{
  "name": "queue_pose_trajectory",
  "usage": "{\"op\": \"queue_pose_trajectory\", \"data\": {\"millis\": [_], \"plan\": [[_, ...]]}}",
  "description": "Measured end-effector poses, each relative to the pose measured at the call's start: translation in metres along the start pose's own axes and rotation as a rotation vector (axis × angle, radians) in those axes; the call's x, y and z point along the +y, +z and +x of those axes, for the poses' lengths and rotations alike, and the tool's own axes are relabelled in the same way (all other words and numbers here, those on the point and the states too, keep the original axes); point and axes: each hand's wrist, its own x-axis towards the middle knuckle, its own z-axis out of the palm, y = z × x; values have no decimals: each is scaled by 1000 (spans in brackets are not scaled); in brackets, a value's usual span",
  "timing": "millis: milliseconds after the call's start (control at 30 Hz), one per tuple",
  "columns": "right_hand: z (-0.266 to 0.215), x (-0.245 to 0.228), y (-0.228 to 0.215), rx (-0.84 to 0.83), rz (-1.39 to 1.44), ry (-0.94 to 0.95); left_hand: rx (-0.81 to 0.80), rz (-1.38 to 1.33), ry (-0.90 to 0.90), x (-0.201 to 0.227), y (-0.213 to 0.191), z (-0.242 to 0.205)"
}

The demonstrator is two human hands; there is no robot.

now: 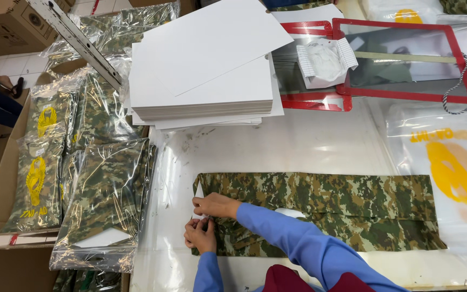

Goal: The person folds camouflage-patterned shirts on a white table, inserts a white cardboard sheet into each one for support, places them into plastic bags, and sets the bagged shirts into a cardboard box.

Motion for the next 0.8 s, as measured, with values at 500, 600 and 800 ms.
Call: {"op": "queue_pose_trajectory", "data": {"millis": [500,600,800], "plan": [[25,32,26,-253,-197,1,-51,-47,-162,29,-11,-2],[25,32,35,-269,-308,17,-15,-16,-78,18,-5,2],[4,31,76,-91,-539,-87,133,217,-65,-66,56,28]]}}
